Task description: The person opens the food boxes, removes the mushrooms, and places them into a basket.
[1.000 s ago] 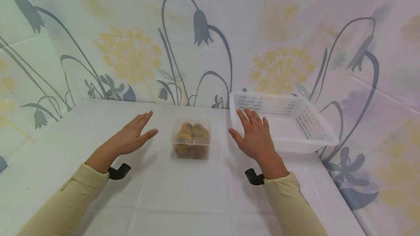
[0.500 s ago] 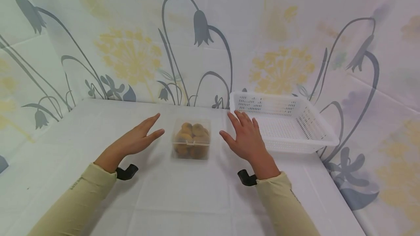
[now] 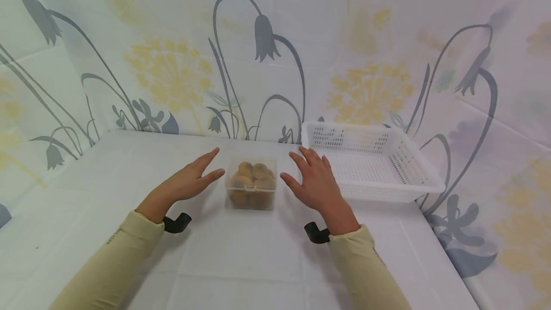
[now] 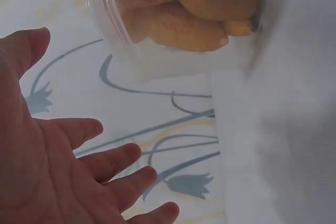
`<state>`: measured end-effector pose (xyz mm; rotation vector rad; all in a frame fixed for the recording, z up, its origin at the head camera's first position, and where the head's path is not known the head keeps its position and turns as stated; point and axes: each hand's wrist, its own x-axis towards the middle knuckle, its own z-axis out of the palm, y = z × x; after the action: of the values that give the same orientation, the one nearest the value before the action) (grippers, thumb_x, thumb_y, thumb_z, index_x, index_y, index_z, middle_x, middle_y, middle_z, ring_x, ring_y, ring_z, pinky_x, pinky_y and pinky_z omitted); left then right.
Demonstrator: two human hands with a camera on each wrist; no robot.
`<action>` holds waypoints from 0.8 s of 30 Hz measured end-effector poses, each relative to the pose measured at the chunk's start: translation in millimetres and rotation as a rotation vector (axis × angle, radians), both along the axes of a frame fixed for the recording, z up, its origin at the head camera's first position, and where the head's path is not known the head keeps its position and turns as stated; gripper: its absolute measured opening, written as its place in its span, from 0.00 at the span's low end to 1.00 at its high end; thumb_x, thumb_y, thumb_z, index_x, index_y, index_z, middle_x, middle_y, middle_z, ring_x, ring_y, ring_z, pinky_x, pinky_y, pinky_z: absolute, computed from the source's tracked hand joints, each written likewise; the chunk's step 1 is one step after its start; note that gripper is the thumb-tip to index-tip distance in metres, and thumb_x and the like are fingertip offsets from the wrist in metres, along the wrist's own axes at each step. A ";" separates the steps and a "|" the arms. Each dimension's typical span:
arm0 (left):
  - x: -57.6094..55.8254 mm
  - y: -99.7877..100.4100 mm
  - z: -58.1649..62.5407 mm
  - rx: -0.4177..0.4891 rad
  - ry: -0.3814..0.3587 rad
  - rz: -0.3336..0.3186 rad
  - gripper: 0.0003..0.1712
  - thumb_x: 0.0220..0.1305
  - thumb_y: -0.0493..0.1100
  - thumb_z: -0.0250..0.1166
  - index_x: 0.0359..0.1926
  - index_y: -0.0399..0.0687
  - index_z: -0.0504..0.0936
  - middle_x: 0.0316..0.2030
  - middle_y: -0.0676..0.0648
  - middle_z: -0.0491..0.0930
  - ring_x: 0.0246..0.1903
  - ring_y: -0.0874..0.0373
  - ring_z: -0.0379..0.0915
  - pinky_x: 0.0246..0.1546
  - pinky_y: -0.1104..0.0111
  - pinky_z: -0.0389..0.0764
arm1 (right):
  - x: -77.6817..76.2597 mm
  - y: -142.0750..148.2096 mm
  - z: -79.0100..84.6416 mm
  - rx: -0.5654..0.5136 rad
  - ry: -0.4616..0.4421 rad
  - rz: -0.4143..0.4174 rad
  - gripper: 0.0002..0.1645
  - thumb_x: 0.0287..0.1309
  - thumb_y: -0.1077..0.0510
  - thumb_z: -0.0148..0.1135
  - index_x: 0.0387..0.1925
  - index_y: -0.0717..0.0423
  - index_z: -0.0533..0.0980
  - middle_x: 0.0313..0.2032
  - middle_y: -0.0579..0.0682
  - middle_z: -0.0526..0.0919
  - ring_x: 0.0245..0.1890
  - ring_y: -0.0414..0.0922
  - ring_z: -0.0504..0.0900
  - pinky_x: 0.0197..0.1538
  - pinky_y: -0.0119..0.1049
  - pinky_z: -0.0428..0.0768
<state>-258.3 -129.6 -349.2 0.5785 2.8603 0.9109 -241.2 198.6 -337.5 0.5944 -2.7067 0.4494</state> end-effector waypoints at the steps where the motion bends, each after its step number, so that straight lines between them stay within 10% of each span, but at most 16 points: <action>1: -0.8 0.7 0.5 0.000 -0.004 0.001 0.48 0.68 0.71 0.43 0.77 0.53 0.39 0.76 0.42 0.44 0.76 0.44 0.41 0.73 0.46 0.50 | -0.1 -0.8 0.3 0.002 0.000 0.004 0.37 0.63 0.40 0.57 0.67 0.54 0.66 0.70 0.60 0.63 0.71 0.60 0.59 0.70 0.64 0.53; 24: -1.1 6.5 -3.5 0.069 -0.055 -0.012 0.53 0.61 0.76 0.48 0.77 0.62 0.35 0.77 0.48 0.41 0.76 0.46 0.40 0.73 0.45 0.50 | -0.8 -16.1 -4.0 -0.038 0.002 0.087 0.36 0.62 0.42 0.60 0.68 0.51 0.66 0.71 0.56 0.62 0.71 0.56 0.60 0.72 0.60 0.54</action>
<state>-259.4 -123.1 -352.7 0.5679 2.7833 1.0109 -242.0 182.5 -341.5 0.7041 -2.6715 0.5204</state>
